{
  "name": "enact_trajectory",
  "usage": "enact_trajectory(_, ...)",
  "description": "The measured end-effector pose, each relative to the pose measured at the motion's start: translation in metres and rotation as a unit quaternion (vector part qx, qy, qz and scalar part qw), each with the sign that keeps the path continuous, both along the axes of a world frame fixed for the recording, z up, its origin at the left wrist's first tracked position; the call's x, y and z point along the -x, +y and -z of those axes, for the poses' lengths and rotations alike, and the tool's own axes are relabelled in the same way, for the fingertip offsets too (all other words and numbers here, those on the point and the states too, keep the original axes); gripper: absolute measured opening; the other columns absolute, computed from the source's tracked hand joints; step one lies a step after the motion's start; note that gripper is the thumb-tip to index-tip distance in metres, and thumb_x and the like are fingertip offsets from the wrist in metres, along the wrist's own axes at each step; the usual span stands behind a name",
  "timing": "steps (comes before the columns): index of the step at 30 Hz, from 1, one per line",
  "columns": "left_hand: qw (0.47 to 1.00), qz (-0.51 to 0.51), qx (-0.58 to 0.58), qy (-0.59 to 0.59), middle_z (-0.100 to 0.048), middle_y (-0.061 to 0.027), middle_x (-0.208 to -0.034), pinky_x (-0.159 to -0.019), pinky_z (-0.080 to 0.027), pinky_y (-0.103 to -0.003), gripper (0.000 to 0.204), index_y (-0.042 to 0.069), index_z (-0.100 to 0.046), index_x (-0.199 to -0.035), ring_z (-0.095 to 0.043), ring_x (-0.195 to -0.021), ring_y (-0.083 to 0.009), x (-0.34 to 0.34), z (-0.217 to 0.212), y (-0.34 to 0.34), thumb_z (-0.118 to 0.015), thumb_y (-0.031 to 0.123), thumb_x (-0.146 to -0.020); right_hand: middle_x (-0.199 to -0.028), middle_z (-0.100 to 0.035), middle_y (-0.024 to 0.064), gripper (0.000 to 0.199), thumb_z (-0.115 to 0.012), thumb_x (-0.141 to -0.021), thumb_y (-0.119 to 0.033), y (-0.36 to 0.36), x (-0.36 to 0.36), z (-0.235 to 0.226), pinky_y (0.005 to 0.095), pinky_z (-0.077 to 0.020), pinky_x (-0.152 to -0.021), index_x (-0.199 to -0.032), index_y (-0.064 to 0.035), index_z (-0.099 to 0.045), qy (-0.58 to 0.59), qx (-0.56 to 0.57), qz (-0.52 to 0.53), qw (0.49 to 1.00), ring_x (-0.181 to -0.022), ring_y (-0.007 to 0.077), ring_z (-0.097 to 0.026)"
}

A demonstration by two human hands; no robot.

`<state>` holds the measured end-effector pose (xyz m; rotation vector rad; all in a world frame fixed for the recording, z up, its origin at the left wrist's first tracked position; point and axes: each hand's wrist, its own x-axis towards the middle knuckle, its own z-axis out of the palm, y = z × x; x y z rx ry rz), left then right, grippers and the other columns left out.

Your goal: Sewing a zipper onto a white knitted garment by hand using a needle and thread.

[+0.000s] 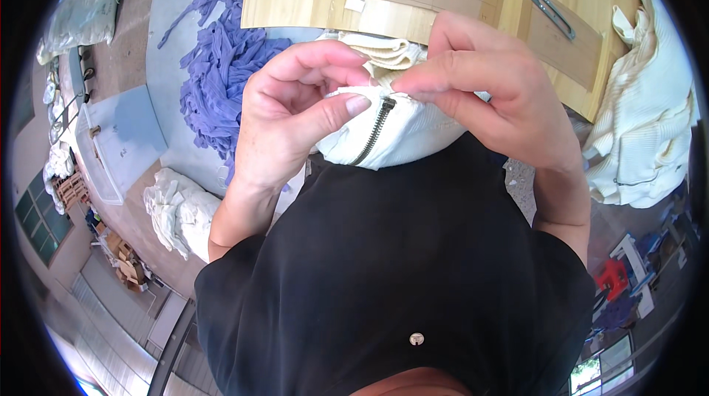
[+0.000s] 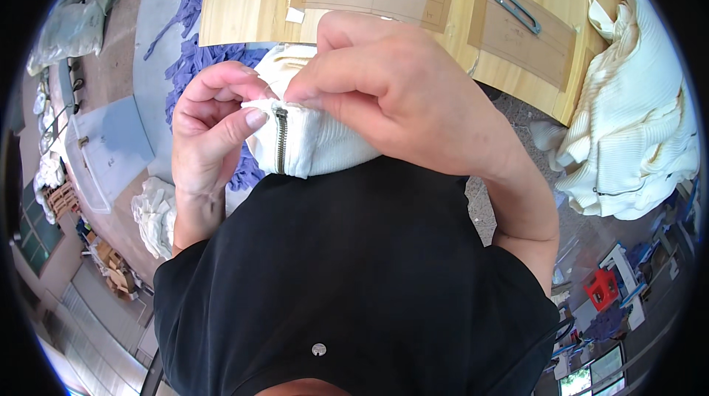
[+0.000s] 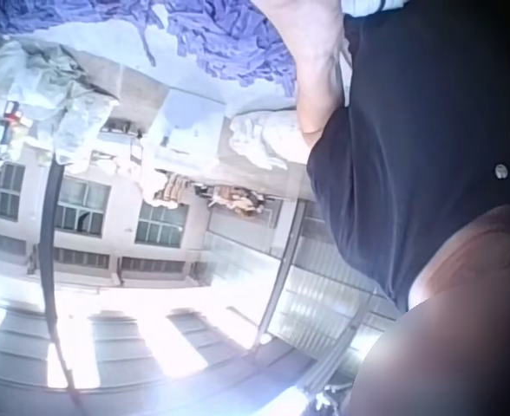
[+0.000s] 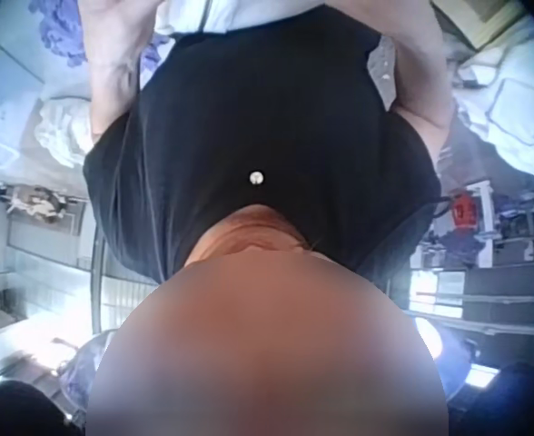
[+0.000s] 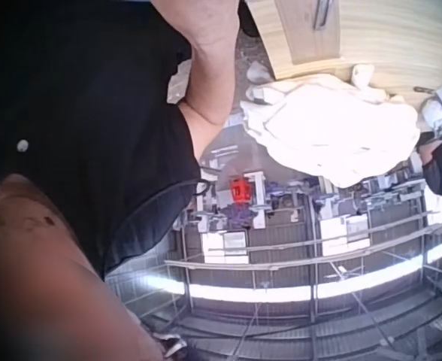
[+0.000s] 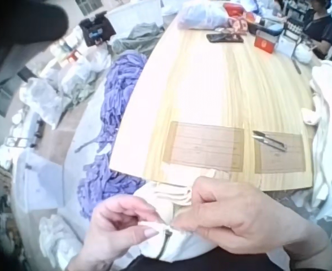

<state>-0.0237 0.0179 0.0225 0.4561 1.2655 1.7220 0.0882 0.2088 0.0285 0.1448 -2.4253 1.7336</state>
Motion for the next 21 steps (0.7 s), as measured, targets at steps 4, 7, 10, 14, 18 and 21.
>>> enact_trajectory(4,1.0,-0.004,0.0,-0.002,-0.061,-0.0088,-0.091,-0.08,-0.047,-0.025,0.032,-0.003,-0.055,-0.105,-0.058,-0.086,-0.0129,0.0,0.001,0.0,-0.06,-0.012,-0.075,-0.072,-0.045,0.0036,0.02,-0.059,-0.074,0.007,0.0,0.0,0.001,0.024,-0.0337,-0.052,-0.09,-0.0029,-0.065,0.002,-0.01,-0.002,1.0,-0.062,0.0136,-0.046)
enact_trajectory(7,1.0,-0.003,0.0,-0.003,-0.061,-0.0091,-0.091,-0.08,-0.047,-0.025,0.031,-0.003,-0.055,-0.104,-0.058,-0.086,-0.0133,0.001,0.001,0.001,-0.06,-0.012,-0.075,-0.072,-0.046,0.0044,0.022,-0.058,-0.071,0.008,0.0,0.001,0.001,0.0243,-0.0338,-0.052,-0.089,-0.0026,-0.065,0.007,-0.01,0.0,1.0,-0.061,0.014,-0.047)
enact_trajectory(10,1.0,-0.002,-0.004,-0.003,-0.061,-0.0093,-0.091,-0.08,-0.047,-0.026,0.031,-0.003,-0.055,-0.104,-0.059,-0.086,-0.0138,0.001,0.002,0.002,-0.06,-0.012,-0.075,-0.071,-0.046,0.0048,0.022,-0.057,-0.07,0.009,0.0,0.0,0.001,0.0246,-0.0339,-0.051,-0.087,-0.0019,-0.065,0.014,-0.016,0.003,1.0,-0.06,0.0143,-0.047)
enact_trajectory(14,1.0,0.001,-0.011,-0.002,-0.062,-0.0097,-0.091,-0.08,-0.047,-0.026,0.031,-0.002,-0.055,-0.104,-0.059,-0.086,-0.0141,0.0,0.003,0.003,-0.06,-0.011,-0.075,-0.07,-0.046,0.0051,0.02,-0.057,-0.07,0.009,-0.002,-0.001,0.002,0.0245,-0.0338,-0.051,-0.086,-0.0014,-0.064,0.009,-0.005,0.01,1.0,-0.059,0.0147,-0.046)
enact_trajectory(18,1.0,0.008,-0.007,-0.01,-0.062,-0.0097,-0.092,-0.08,-0.047,-0.025,0.031,-0.002,-0.055,-0.104,-0.059,-0.086,-0.014,0.001,0.003,0.004,-0.06,-0.011,-0.075,-0.07,-0.049,0.0051,0.014,-0.057,-0.074,0.005,-0.005,-0.001,0.008,0.0246,-0.035,-0.053,-0.084,-0.0014,-0.064,-0.02,0.07,0.017,0.997,-0.061,0.0152,-0.049)
enact_trajectory(21,0.999,0.024,0.009,-0.037,-0.062,-0.0096,-0.092,-0.079,-0.047,-0.025,0.032,-0.002,-0.054,-0.106,-0.059,-0.086,-0.0136,0.003,0.004,0.004,-0.06,-0.01,-0.076,-0.071,-0.05,0.0053,0.01,-0.056,-0.078,0.003,-0.008,-0.001,0.017,0.0247,-0.0365,-0.055,-0.084,-0.0016,-0.063,-0.035,0.123,0.018,0.992,-0.063,0.0158,-0.05)
